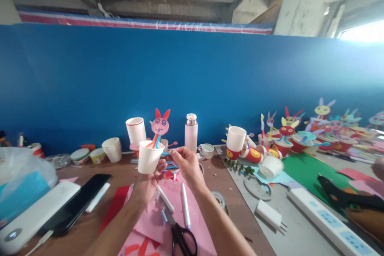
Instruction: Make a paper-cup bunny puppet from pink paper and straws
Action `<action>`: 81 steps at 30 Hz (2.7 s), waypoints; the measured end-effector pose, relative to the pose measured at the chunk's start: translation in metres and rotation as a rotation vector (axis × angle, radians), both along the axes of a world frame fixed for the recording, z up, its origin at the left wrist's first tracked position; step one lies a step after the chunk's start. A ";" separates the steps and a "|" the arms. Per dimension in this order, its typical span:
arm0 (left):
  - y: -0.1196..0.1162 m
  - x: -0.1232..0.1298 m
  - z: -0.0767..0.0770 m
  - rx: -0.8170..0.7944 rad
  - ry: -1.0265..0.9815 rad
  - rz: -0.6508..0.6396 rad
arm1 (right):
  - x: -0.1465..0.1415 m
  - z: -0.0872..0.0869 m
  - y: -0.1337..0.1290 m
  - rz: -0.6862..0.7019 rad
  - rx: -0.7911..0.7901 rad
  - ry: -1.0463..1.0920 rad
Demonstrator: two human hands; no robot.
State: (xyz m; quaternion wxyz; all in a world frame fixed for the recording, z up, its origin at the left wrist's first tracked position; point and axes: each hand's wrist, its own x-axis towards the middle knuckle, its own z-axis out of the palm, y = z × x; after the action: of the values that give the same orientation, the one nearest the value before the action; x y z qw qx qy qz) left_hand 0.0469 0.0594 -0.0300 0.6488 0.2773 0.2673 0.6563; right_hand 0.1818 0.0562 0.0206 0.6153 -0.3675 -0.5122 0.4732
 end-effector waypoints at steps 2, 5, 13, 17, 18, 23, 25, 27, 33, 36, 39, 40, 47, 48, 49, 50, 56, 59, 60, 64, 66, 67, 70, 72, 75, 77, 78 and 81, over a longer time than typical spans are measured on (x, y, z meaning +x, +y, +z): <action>0.001 -0.003 0.005 -0.005 -0.050 -0.048 | 0.002 0.002 0.001 -0.010 -0.034 0.031; 0.003 -0.007 0.010 0.002 -0.126 -0.074 | 0.005 0.003 0.003 -0.012 -0.051 0.065; -0.001 -0.009 0.017 0.133 -0.164 -0.049 | 0.016 0.003 0.008 -0.022 -0.074 0.073; -0.005 -0.004 0.014 0.228 0.018 -0.060 | 0.018 -0.001 0.011 -0.028 -0.070 0.068; -0.005 -0.004 0.012 0.241 0.061 -0.053 | 0.018 -0.002 0.012 -0.032 -0.070 0.059; -0.002 -0.003 0.009 0.230 0.142 -0.019 | 0.015 -0.002 0.012 -0.026 -0.077 -0.001; -0.001 -0.003 0.009 0.222 0.134 -0.013 | 0.014 -0.001 0.011 -0.007 -0.078 -0.001; 0.000 -0.004 0.009 0.215 0.126 -0.012 | 0.013 0.000 0.010 0.015 -0.074 0.015; 0.002 -0.005 0.005 0.199 0.111 -0.004 | 0.014 -0.003 0.013 0.001 -0.059 0.044; 0.002 -0.005 0.004 0.196 0.112 -0.007 | 0.013 -0.005 0.015 -0.014 -0.045 0.041; 0.002 -0.005 0.003 0.204 0.122 -0.001 | 0.013 -0.006 0.016 -0.020 -0.030 0.043; 0.002 -0.005 0.003 0.204 0.127 0.004 | 0.012 -0.006 0.016 -0.022 -0.024 0.048; 0.002 -0.004 0.004 0.208 0.145 0.008 | 0.012 -0.008 0.017 -0.015 0.023 0.051; 0.002 -0.004 0.004 0.210 0.147 0.009 | 0.013 -0.009 0.017 -0.013 0.030 0.043; 0.003 -0.004 0.004 0.212 0.150 0.007 | 0.013 -0.009 0.017 -0.012 0.035 0.036; 0.003 -0.004 0.004 0.214 0.152 0.005 | 0.014 -0.010 0.017 -0.012 0.041 0.027; 0.001 -0.005 0.004 0.208 0.155 -0.007 | 0.016 -0.009 0.016 -0.052 0.038 -0.039; 0.000 -0.005 0.006 0.202 0.165 -0.004 | 0.016 -0.008 0.015 -0.077 0.038 -0.055; -0.001 -0.004 0.006 0.200 0.169 -0.003 | 0.016 -0.007 0.015 -0.087 0.039 -0.060; -0.001 -0.003 0.008 0.203 0.180 -0.002 | 0.016 -0.008 0.015 -0.110 0.059 -0.069; -0.001 -0.002 0.008 0.203 0.189 0.001 | 0.016 -0.009 0.016 -0.109 0.080 -0.058; -0.001 -0.002 0.008 0.203 0.191 0.000 | 0.016 -0.010 0.016 -0.109 0.090 -0.053; -0.001 -0.002 0.007 0.206 0.186 -0.014 | 0.016 -0.011 0.017 -0.116 0.109 -0.051; 0.000 -0.002 0.006 0.205 0.176 -0.018 | 0.016 -0.012 0.017 -0.126 0.120 -0.074; -0.001 -0.002 0.007 0.196 0.170 -0.012 | 0.016 -0.011 0.017 -0.132 0.116 -0.113; -0.001 -0.002 0.009 0.199 0.171 -0.009 | 0.016 -0.012 0.017 -0.124 0.101 -0.118; -0.002 -0.002 0.009 0.203 0.171 -0.009 | 0.016 -0.012 0.018 -0.123 0.094 -0.120; -0.002 -0.002 0.011 0.210 0.155 -0.009 | 0.016 -0.013 0.019 -0.144 0.094 -0.131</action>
State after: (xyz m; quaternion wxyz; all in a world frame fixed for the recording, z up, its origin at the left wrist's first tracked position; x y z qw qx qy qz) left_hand 0.0451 0.0576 -0.0190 0.5965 0.3948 0.2451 0.6544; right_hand 0.1976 0.0747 0.0078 0.6293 -0.4042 -0.5454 0.3783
